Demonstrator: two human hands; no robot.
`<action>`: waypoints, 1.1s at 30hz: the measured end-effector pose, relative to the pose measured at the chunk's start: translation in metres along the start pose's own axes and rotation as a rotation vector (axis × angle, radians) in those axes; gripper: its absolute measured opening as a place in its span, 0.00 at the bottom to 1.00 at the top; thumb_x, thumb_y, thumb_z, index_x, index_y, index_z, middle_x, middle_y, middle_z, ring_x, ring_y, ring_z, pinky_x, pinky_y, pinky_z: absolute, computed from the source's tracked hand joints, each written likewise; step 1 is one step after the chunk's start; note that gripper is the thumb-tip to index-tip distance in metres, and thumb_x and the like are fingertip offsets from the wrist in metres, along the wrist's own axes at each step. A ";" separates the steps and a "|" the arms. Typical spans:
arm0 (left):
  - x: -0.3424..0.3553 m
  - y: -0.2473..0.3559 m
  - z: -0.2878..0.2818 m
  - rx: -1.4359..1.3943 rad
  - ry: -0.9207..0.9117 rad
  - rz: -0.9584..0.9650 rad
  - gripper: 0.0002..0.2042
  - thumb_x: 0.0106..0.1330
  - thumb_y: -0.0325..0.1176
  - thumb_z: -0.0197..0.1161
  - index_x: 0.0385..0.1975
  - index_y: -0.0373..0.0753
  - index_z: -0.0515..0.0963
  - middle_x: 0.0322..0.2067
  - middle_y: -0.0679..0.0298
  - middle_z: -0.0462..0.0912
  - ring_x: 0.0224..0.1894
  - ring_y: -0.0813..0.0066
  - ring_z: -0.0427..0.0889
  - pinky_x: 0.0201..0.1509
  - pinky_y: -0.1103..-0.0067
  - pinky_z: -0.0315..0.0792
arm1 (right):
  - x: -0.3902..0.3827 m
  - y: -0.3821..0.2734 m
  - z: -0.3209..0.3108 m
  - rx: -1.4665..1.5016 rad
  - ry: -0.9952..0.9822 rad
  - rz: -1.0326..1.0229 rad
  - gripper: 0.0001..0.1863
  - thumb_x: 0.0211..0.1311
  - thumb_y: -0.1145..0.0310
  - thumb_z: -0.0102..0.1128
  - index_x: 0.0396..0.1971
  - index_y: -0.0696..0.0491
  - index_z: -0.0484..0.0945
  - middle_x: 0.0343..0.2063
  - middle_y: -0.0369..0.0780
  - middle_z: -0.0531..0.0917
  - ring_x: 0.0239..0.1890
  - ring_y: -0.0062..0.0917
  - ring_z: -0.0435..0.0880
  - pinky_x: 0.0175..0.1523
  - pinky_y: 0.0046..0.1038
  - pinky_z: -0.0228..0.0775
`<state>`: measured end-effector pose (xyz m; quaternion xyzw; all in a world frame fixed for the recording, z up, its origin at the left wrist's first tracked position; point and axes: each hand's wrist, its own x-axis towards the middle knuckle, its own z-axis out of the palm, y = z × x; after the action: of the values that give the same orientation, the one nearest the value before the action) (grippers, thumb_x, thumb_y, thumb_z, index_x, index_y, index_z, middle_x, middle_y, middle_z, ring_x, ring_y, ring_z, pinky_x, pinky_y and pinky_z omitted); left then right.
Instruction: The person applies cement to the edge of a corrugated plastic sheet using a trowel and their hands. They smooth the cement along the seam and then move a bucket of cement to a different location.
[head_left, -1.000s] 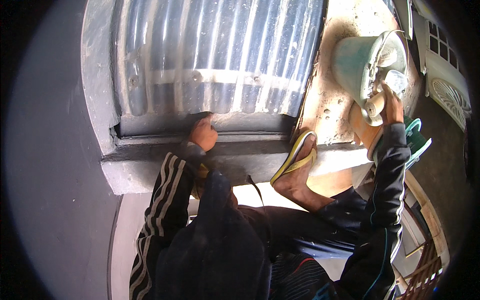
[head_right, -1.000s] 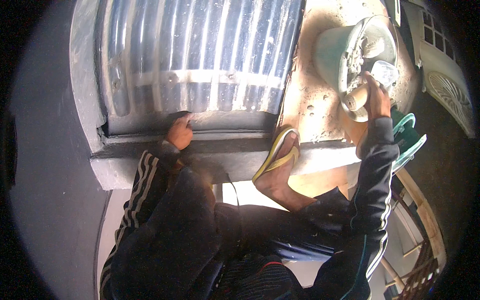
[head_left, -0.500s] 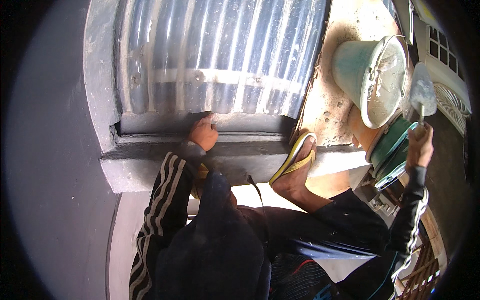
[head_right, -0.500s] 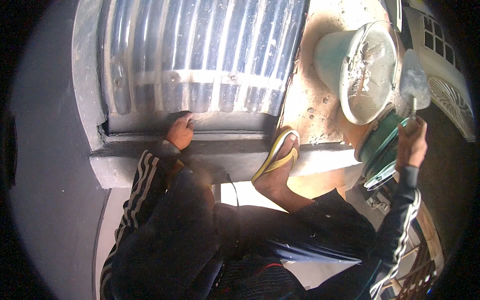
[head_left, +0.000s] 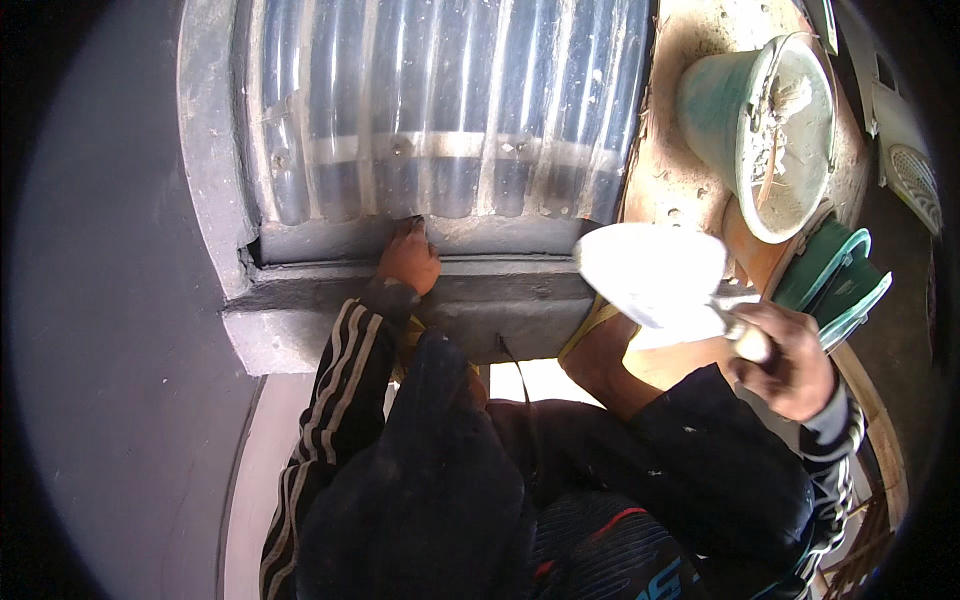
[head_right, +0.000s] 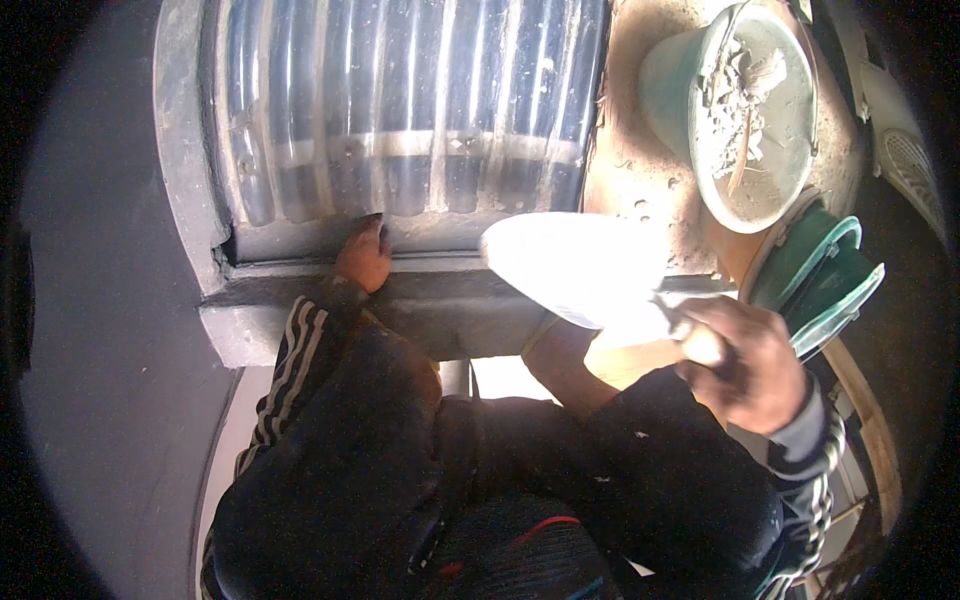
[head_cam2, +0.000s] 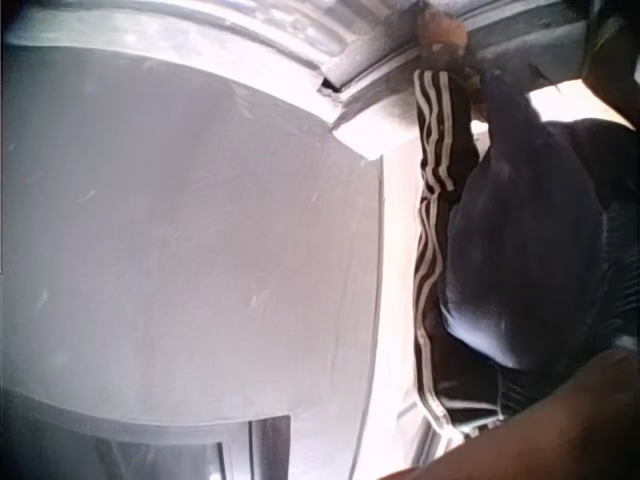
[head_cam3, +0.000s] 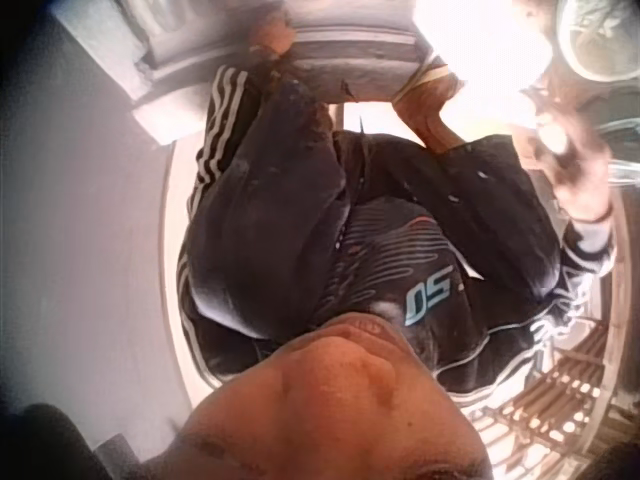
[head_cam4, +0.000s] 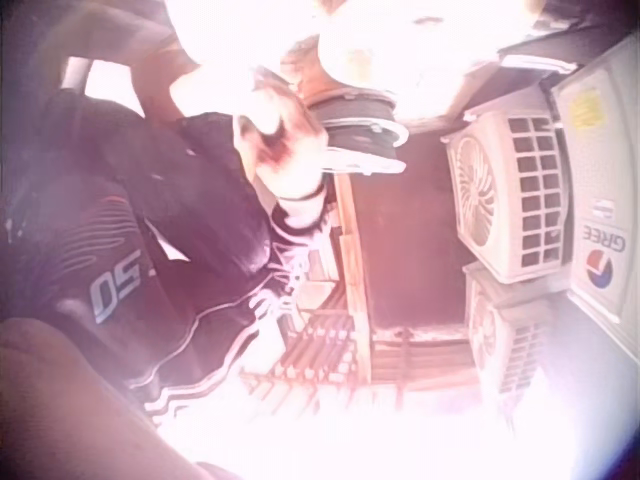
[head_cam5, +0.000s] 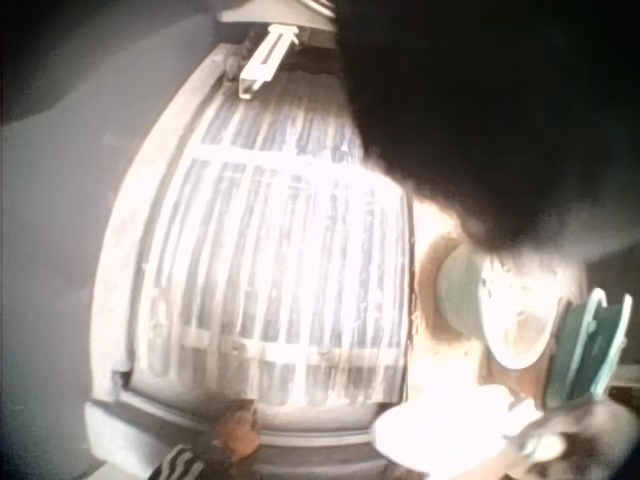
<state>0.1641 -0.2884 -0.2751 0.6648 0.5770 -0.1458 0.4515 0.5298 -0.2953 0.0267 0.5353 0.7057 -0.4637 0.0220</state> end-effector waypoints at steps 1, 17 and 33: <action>-0.001 -0.001 -0.001 0.032 -0.006 0.012 0.23 0.58 0.32 0.50 0.53 0.27 0.65 0.50 0.42 0.69 0.54 0.49 0.68 0.58 0.67 0.64 | 0.008 0.005 0.016 0.032 -0.009 0.035 0.25 0.44 0.77 0.60 0.47 0.59 0.67 0.32 0.46 0.79 0.28 0.34 0.81 0.33 0.32 0.75; 0.002 -0.016 0.017 -0.081 -0.026 -0.022 0.28 0.60 0.32 0.50 0.58 0.23 0.54 0.56 0.37 0.60 0.60 0.42 0.58 0.64 0.62 0.56 | 0.070 0.055 0.172 0.042 0.006 0.209 0.14 0.55 0.65 0.52 0.37 0.58 0.77 0.35 0.45 0.79 0.35 0.42 0.78 0.49 0.39 0.64; 0.005 0.005 0.032 0.169 -0.164 -0.027 0.34 0.63 0.37 0.47 0.61 0.20 0.42 0.62 0.34 0.45 0.66 0.40 0.44 0.68 0.60 0.42 | 0.109 0.055 0.191 -0.647 -0.139 0.247 0.23 0.60 0.71 0.44 0.57 0.57 0.61 0.41 0.49 0.77 0.35 0.36 0.81 0.35 0.33 0.75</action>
<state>0.1802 -0.3095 -0.2944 0.6785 0.5328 -0.2538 0.4374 0.4372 -0.3451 -0.1743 0.5492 0.7426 -0.2454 0.2945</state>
